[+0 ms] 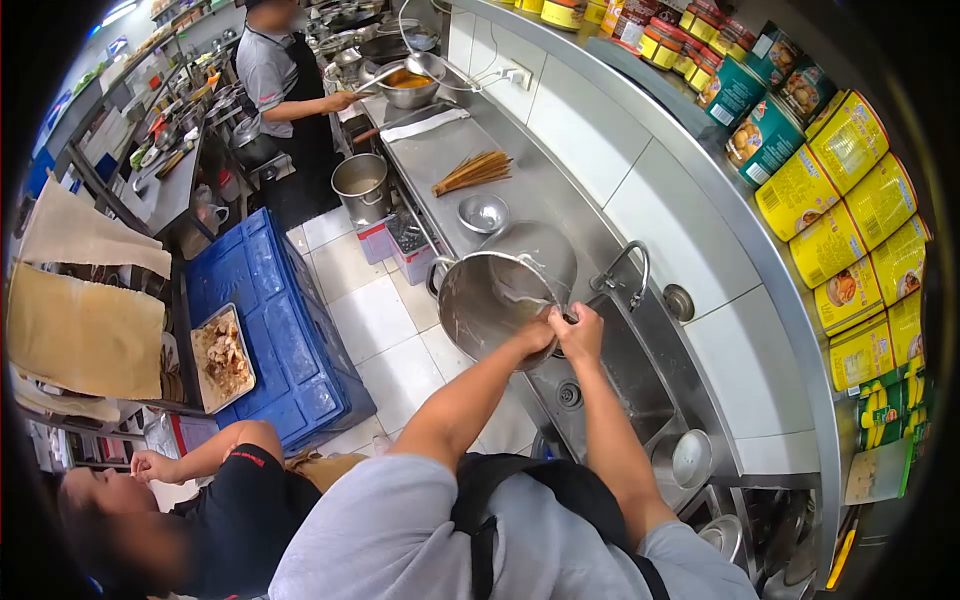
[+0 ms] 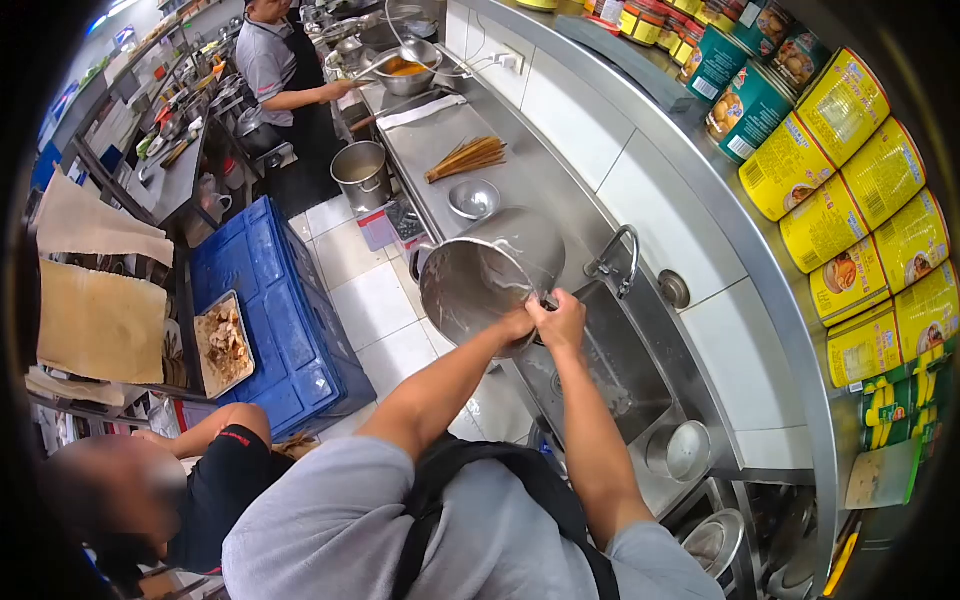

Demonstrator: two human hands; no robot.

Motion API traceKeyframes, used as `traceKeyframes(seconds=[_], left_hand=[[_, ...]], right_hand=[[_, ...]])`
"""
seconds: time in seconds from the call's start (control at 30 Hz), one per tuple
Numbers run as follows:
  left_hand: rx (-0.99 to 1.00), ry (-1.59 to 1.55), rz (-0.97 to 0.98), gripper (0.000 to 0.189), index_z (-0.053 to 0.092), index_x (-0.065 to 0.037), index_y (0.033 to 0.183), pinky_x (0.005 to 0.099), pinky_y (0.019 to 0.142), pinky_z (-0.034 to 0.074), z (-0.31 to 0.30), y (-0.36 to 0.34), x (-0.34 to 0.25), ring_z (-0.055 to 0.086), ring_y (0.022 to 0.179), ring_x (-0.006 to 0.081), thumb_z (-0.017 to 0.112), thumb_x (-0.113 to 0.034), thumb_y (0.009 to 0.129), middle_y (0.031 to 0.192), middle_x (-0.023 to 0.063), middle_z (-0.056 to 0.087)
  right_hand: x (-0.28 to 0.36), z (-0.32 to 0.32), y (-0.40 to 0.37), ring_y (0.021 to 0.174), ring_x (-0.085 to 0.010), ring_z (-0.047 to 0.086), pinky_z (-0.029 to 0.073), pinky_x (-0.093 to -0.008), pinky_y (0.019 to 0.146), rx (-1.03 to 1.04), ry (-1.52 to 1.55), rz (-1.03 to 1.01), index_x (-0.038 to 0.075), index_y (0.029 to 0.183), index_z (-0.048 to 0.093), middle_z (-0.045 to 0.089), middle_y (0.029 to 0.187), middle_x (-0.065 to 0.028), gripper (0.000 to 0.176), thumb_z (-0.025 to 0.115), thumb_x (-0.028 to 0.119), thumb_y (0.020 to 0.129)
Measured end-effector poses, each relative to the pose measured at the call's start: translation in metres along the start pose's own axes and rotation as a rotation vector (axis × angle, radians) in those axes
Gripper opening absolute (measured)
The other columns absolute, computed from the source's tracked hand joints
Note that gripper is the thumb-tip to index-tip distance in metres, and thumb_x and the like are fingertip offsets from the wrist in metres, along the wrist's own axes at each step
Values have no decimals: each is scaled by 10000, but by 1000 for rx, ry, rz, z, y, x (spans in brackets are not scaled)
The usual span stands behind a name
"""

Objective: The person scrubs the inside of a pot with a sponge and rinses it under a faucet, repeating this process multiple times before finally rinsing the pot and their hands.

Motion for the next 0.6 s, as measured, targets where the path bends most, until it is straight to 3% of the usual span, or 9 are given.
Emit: traceKeyframes(seconds=[0.03,0.1,0.13,0.2,0.33,0.43,0.5,0.57,0.6], left_hand=[[5,4,4,540,386,-208,1506,586,1138,256,0,10,18,355,1431,320,336,-356,988,1536,149,396],[86,376,284,548,390,-190,1502,575,1137,270,-1,-3,52,349,1434,321,353,-359,982,1539,157,386],[241,915,77,542,414,-261,1485,572,1162,227,-56,-53,-13,353,1432,325,428,-448,977,1534,195,378],[-36,1518,127,539,444,-268,1465,590,1145,247,-96,-33,9,354,1430,317,456,-473,967,1545,178,367],[99,1022,-102,576,430,-173,1473,535,1171,229,-41,-23,-15,355,1432,313,427,-404,945,1509,208,408],[163,-520,-9,550,394,-91,1472,418,1167,271,-6,-20,-53,395,1389,351,422,-343,985,1505,241,400],[193,-26,256,505,420,-71,1444,430,1144,308,1,3,-17,428,1354,360,393,-315,1003,1482,224,435],[8,269,246,455,511,-77,1368,404,1140,319,-46,-56,-57,485,1289,374,443,-311,985,1377,209,534],[62,762,170,480,496,-59,1385,414,1136,329,-72,-66,-63,488,1291,361,467,-317,982,1363,203,546]], right_hand=[[-2,-2,6,538,-333,391,375,-432,534,-7,-1,2,-49,674,496,456,621,-250,461,727,342,754],[-7,-16,6,525,-313,405,379,-432,534,25,35,90,-52,672,507,476,620,-254,467,738,348,742],[-11,-23,8,622,-400,622,463,-440,597,111,-45,190,-60,740,604,600,692,-278,434,749,349,724],[-1,-16,4,616,-398,617,463,-438,596,89,-8,155,-60,736,601,598,689,-278,434,750,347,722],[4,-10,5,662,-416,637,481,-448,626,73,-22,109,-63,742,603,610,720,-289,453,754,363,706],[-8,-11,14,782,-443,672,511,-465,699,34,-88,148,-73,833,670,660,830,-307,496,737,398,693],[-40,-10,23,800,-413,682,507,-455,728,3,-60,252,-75,877,696,684,857,-296,525,701,428,727],[-56,-22,29,815,-364,682,498,-439,759,137,112,339,-80,914,703,698,868,-274,546,669,443,761],[-67,-20,28,813,-342,675,491,-431,766,95,61,335,-93,940,698,700,863,-260,559,661,441,778]])
Point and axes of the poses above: each hand's wrist, its own y-axis towards the middle knuckle, its own z-axis out of the palm, x = y × z, the point moved 3 cm from there along y, towards the middle knuckle
